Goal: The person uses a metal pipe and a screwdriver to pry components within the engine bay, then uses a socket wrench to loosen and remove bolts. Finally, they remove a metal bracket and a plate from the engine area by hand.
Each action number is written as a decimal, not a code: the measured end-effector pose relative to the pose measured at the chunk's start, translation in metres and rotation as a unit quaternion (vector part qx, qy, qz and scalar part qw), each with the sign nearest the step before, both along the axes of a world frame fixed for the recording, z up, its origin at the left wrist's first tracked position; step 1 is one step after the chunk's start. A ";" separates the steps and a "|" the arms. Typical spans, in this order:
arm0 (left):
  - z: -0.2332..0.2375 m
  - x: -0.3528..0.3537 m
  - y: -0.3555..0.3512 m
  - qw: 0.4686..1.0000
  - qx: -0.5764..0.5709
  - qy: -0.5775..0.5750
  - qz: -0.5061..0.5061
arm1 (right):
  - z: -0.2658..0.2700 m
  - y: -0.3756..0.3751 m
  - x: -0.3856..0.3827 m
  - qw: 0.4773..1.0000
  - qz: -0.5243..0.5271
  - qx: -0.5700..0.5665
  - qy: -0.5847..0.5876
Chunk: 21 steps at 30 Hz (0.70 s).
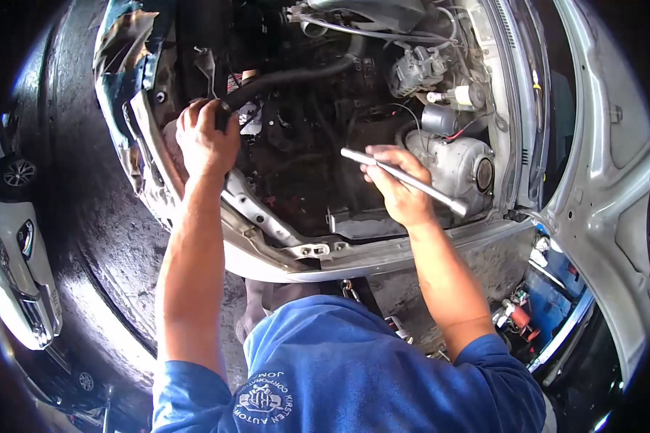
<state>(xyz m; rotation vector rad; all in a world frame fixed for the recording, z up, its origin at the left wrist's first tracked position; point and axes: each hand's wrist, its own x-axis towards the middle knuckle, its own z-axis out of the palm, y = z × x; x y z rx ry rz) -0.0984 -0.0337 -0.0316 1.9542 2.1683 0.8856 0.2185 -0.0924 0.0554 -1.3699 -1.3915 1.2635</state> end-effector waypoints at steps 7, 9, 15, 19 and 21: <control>0.009 0.002 0.000 0.998 -0.057 0.012 0.028 | -0.078 0.047 -0.030 0.995 -0.009 -0.095 0.030; 0.009 0.002 -0.001 0.997 -0.065 0.007 0.033 | -0.107 0.062 -0.035 0.995 0.009 -0.092 -0.042; 0.007 0.001 0.000 0.998 -0.058 -0.005 0.032 | -0.143 0.082 -0.061 0.951 0.003 -0.152 -0.268; 0.005 0.000 0.001 0.998 -0.055 -0.019 0.034 | -0.162 0.086 -0.063 0.952 -0.033 -0.137 -0.271; 0.004 0.000 0.001 0.997 -0.059 -0.022 0.038 | -0.165 0.089 -0.062 0.954 -0.065 -0.161 -0.242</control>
